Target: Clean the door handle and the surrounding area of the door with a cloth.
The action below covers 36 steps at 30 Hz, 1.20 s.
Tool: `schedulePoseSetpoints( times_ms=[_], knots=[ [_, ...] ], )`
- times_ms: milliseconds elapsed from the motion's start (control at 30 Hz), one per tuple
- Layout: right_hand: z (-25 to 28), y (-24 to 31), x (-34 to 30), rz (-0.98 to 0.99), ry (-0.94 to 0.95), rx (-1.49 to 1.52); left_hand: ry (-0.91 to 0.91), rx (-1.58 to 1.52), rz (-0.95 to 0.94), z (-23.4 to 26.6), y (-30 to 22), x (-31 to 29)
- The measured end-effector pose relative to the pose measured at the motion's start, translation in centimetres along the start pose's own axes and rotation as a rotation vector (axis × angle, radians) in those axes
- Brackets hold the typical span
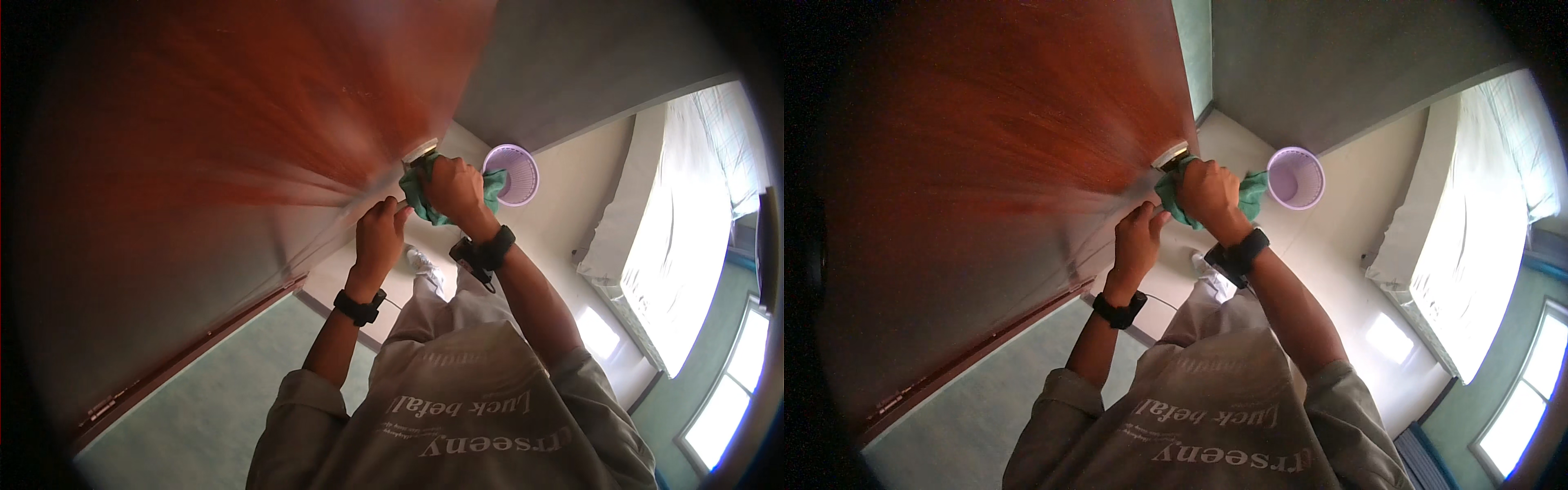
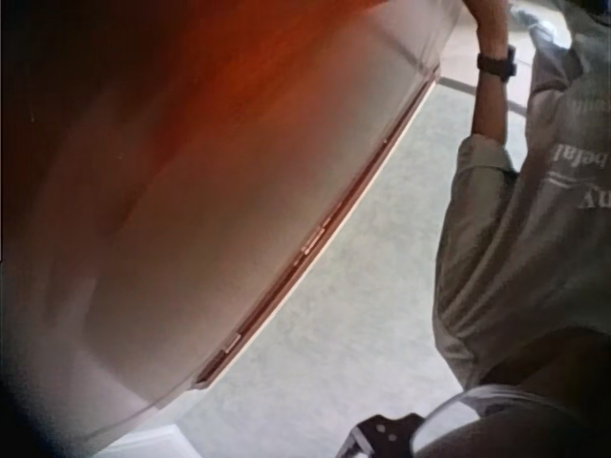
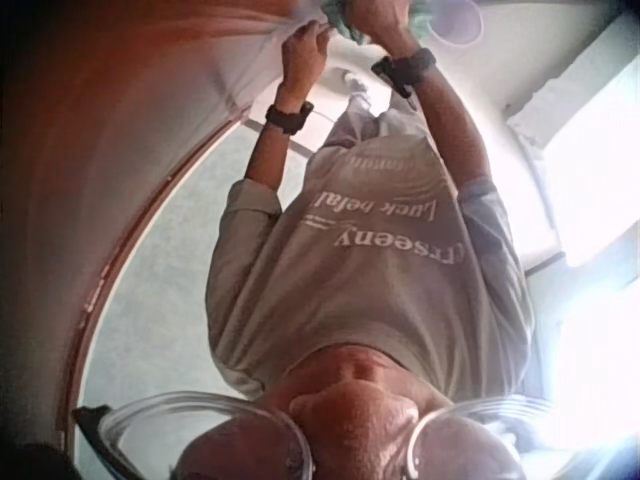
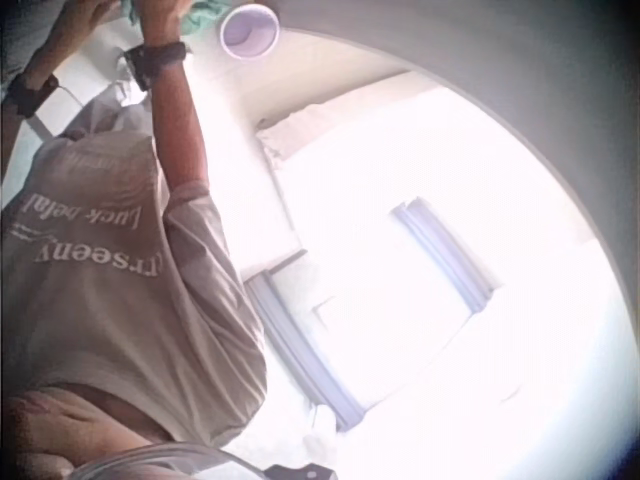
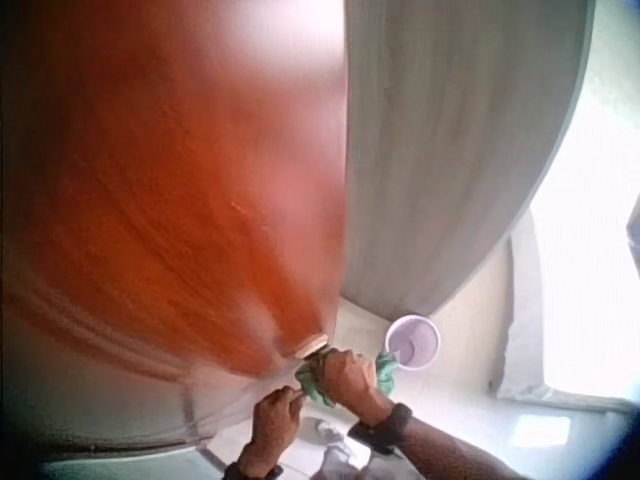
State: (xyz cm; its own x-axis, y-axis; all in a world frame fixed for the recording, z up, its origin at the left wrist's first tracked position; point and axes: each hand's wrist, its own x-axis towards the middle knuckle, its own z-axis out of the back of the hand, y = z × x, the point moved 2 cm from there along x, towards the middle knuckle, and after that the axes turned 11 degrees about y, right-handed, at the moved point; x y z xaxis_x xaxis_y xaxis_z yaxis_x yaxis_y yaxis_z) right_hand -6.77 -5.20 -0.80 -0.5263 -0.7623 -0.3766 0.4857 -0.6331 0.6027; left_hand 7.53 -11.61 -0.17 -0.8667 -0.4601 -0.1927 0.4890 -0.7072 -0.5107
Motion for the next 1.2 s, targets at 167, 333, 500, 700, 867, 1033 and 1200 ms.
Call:
schedulePoseSetpoints(
  times_ms=[167,333,500,700,867,1033,1200],
  knots=[
    [0.0,-3.5,1.3,0.244,0.12,0.469,-0.075,0.028,-0.057,0.0,0.0,-0.1],
    [-1.9,-5.3,0.5,0.018,0.207,1.086,-0.078,0.024,-0.059,0.0,-0.6,-0.8],
    [1.4,-0.4,-1.1,0.047,0.103,0.141,-0.086,0.072,-0.053,-0.1,-1.2,-1.1],
    [0.5,-5.1,0.2,0.117,0.35,0.669,-0.079,0.051,-0.035,0.3,-2.0,-1.2],
    [-2.7,-7.3,0.0,0.088,0.37,1.283,-0.044,0.033,-0.022,-0.3,-2.4,-1.3],
    [1.1,0.0,-2.4,-0.111,0.015,0.105,-0.077,0.066,-0.018,-0.1,-2.0,-1.9],
    [1.1,-4.1,-0.6,0.063,0.156,0.365,-0.068,0.057,-0.022,0.3,-2.4,-1.6]
  ],
)
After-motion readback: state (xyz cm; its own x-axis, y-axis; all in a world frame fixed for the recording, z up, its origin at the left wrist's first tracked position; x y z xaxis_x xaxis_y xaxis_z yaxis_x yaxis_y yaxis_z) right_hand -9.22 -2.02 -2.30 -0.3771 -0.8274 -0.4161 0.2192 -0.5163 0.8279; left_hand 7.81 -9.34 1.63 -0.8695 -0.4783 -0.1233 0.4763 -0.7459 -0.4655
